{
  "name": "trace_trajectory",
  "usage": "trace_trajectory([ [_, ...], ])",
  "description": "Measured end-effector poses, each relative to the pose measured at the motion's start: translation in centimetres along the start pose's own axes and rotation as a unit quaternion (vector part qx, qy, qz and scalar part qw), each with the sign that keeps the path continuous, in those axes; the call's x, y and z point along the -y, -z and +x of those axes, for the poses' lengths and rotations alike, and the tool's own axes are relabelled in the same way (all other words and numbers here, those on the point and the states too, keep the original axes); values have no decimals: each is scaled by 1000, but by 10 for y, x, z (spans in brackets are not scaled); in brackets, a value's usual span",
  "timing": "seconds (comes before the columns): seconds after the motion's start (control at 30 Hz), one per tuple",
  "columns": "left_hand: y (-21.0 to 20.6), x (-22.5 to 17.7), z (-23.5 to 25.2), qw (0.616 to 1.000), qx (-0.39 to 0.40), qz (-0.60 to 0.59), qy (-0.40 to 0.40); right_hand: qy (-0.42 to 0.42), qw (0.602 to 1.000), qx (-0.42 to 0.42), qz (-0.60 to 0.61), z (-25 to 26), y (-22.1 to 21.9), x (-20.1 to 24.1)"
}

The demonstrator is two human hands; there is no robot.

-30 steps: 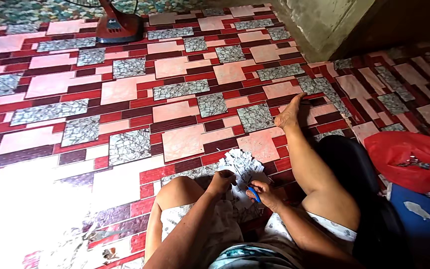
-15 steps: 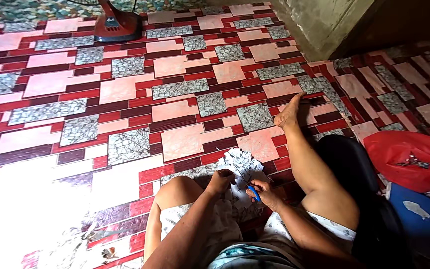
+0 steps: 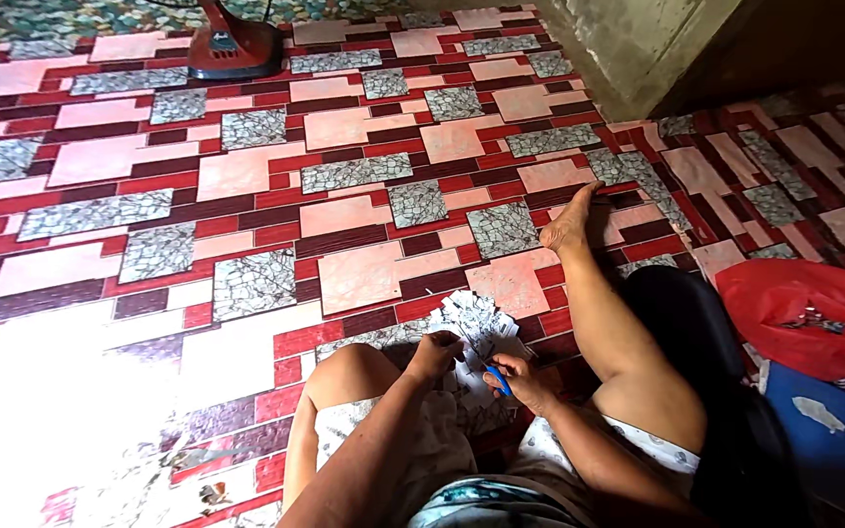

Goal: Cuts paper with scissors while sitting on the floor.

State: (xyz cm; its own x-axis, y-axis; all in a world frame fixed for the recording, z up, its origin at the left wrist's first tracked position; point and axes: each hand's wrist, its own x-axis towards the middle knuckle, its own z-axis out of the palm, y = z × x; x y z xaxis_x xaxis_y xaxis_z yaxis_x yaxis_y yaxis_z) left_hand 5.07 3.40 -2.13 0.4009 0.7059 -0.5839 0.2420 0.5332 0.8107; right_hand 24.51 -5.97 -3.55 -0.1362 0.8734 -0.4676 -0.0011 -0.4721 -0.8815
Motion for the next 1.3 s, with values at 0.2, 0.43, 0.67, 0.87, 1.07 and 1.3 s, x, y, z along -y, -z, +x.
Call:
trace_trajectory([
  [0.2,-1,-2,0,1000,-5,-5,6,4,1000,1,0,-1,1,1],
  [0.43,0,-1,0,1000,-1,-5,6,8,1000,-6,-4,0,1,1],
  [0.67,1,-1,1,1000,-3,-11,-2,7,999,-32,-19,-1,1,4],
  [0.87,1,0,1,1000,-7,-10,-5,-21,1000,0,-13,-2,1,4],
  [1.07,-1,1,3,1000,4,-13,0,3,1000,-3,1,-1,-1,2],
  [1.3,1,2,5,1000,9,1,5,4,1000,-18,-17,-1,0,2],
])
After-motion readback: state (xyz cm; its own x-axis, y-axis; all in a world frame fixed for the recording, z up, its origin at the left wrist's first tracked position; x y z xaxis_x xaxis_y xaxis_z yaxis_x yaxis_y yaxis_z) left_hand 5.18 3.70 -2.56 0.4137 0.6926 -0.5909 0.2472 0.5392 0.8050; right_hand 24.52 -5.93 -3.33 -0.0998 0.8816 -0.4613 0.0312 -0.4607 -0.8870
